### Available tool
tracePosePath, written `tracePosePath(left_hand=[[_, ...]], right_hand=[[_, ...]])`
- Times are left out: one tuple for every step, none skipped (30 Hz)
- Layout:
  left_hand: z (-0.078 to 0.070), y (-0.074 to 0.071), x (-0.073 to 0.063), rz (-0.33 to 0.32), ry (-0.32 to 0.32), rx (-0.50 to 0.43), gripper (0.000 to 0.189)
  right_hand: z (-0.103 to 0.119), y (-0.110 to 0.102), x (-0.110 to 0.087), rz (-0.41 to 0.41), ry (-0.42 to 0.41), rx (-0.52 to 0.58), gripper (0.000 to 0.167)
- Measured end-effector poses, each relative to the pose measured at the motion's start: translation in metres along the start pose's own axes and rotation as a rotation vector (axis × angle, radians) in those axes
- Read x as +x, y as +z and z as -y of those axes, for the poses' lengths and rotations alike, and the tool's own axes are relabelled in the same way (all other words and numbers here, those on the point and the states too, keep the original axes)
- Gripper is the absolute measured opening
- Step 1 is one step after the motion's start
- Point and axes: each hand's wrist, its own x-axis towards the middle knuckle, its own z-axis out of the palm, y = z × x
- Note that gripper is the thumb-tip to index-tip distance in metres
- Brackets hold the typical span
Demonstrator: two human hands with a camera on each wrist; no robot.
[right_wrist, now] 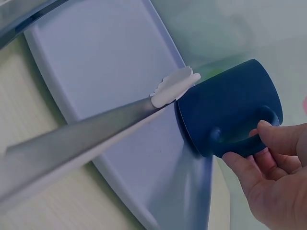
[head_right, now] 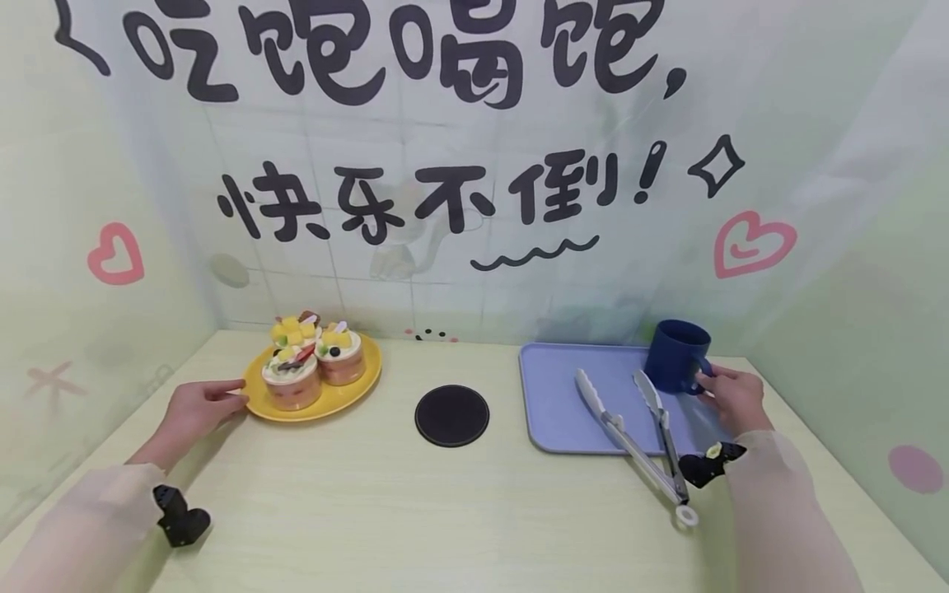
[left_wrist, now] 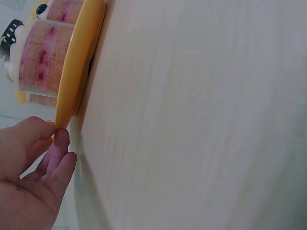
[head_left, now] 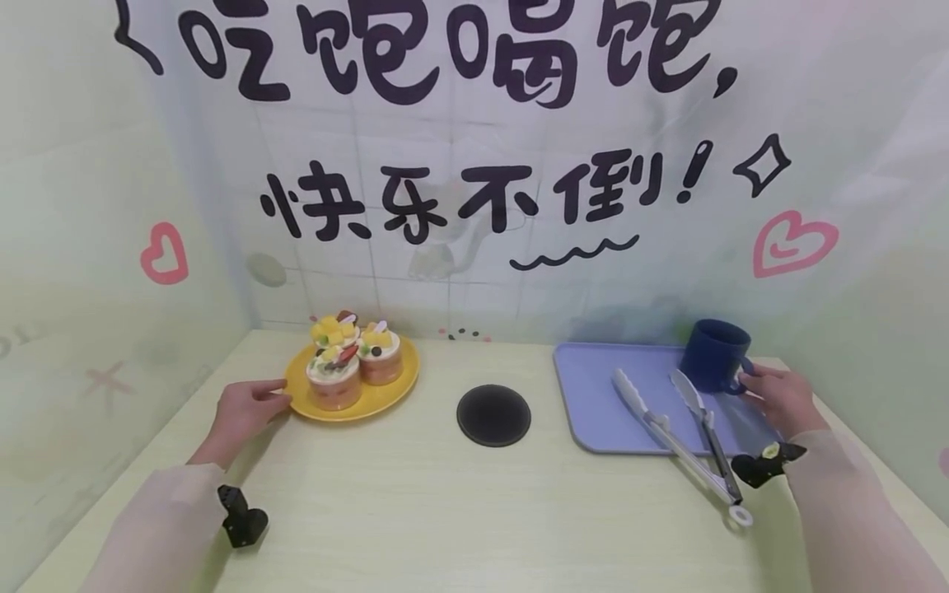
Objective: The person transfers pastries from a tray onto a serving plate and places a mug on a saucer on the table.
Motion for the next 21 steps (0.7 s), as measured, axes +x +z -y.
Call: tracePosePath(left_hand=[[0.000, 0.000, 0.000, 0.001, -0.001, 0.000, 0.047], [0.000, 0.000, 0.000, 0.005, -0.002, -0.002, 0.047], [0.000, 0.001, 0.000, 0.006, -0.001, 0.000, 0.047], [0.000, 0.001, 0.000, 0.006, 0.000, 0.001, 0.047], [0.000, 0.001, 0.000, 0.004, 0.002, 0.003, 0.047], [0.000, 0.000, -0.001, 0.004, 0.007, 0.001, 0.047], [0.000, 0.000, -0.001, 0.004, 0.012, 0.001, 0.048], [0.000, 0.000, -0.001, 0.002, 0.019, 0.003, 0.048], [0.000, 0.000, -0.001, -0.002, 0.024, 0.005, 0.047], [0.001, 0.000, 0.000, -0.003, 0.027, 0.004, 0.047], [0.001, 0.000, 0.000, -0.001, 0.025, 0.003, 0.048], [0.001, 0.000, 0.000, 0.001, 0.019, 0.002, 0.048], [0.001, 0.001, 0.001, 0.002, 0.012, 0.003, 0.048], [0.002, 0.001, 0.001, 0.003, 0.005, 0.005, 0.048], [0.002, 0.001, 0.001, 0.007, -0.002, 0.003, 0.049], [0.002, 0.002, 0.002, 0.009, -0.009, 0.002, 0.049], [0.002, 0.002, 0.002, 0.011, -0.014, 0.003, 0.049], [0.002, 0.002, 0.002, 0.010, -0.015, 0.004, 0.049], [0.002, 0.002, 0.002, 0.012, -0.013, 0.006, 0.049], [0.001, 0.001, 0.002, 0.014, -0.010, 0.008, 0.049], [0.001, 0.001, 0.001, 0.014, -0.006, 0.008, 0.049]], right_hand=[[0.000, -0.001, -0.001, 0.004, -0.002, -0.012, 0.037], [-0.001, -0.002, -0.002, 0.005, -0.003, -0.021, 0.037], [-0.001, -0.003, -0.003, 0.006, -0.009, -0.033, 0.038], [-0.001, -0.003, -0.003, 0.007, -0.013, -0.045, 0.038], [-0.001, -0.004, -0.004, 0.010, -0.019, -0.051, 0.038], [-0.001, -0.005, -0.005, 0.013, -0.025, -0.047, 0.038], [-0.002, -0.006, -0.006, 0.013, -0.032, -0.042, 0.037], [-0.002, -0.006, -0.007, 0.014, -0.040, -0.041, 0.037], [-0.001, -0.007, -0.008, 0.018, -0.047, -0.045, 0.036], [-0.001, -0.008, -0.009, 0.022, -0.050, -0.046, 0.036], [-0.001, -0.009, -0.010, 0.029, -0.054, -0.044, 0.036], [-0.002, -0.009, -0.011, 0.035, -0.056, -0.042, 0.036], [-0.002, -0.010, -0.013, 0.041, -0.056, -0.043, 0.037], [-0.002, -0.011, -0.013, 0.049, -0.056, -0.043, 0.037], [-0.002, -0.012, -0.014, 0.056, -0.055, -0.043, 0.038], [-0.002, -0.013, -0.015, 0.062, -0.053, -0.038, 0.039], [-0.001, -0.013, -0.016, 0.064, -0.054, -0.036, 0.039], [-0.001, -0.014, -0.016, 0.063, -0.054, -0.036, 0.039], [-0.001, -0.015, -0.017, 0.060, -0.055, -0.040, 0.037], [0.000, -0.015, -0.018, 0.057, -0.055, -0.046, 0.035], [0.000, -0.016, -0.020, 0.052, -0.055, -0.062, 0.027]])
